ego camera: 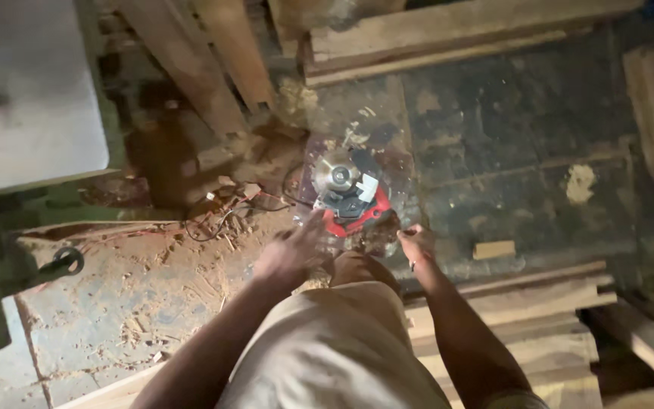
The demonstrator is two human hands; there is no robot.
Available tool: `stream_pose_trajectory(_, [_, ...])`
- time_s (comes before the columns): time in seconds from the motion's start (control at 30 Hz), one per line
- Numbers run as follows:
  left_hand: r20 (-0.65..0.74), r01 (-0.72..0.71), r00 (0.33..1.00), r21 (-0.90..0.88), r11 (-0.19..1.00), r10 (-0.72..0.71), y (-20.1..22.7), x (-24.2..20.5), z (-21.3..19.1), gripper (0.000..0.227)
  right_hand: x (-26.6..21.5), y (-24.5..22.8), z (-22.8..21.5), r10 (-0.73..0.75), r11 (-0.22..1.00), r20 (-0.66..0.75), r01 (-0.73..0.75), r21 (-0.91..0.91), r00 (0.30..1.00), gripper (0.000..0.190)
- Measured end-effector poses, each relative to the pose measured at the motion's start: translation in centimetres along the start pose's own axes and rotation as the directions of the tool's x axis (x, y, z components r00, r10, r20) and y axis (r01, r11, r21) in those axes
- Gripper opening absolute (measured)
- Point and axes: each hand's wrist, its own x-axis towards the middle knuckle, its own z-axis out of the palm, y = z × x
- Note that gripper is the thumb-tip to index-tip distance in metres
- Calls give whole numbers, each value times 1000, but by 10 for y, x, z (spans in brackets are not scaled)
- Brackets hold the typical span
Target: The person adjusts a circular saw by repeatedly applying and removing white tape to the blade guard and base plate. The person handles the saw with both hands, moving it between a workbench and the floor while manipulating the tape.
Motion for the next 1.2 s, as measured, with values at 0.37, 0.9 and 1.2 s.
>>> stream_pose_trajectory(0.37, [-501, -192, 757, 443, 876, 419, 10, 117, 55, 66, -19, 19, 16, 326, 839, 313, -426, 338, 892, 48])
stream_pose_trajectory(0.9, [-411, 207, 861, -256, 944, -300, -82, -88, 54, 47, 16, -196, 45, 34, -142, 619, -610, 780, 784, 39])
stream_pose_trajectory(1.2, [-317, 537, 673, -411, 737, -668, -170, -161, 159, 49, -76, -230, -74, -19, 82, 523, -520, 850, 852, 48])
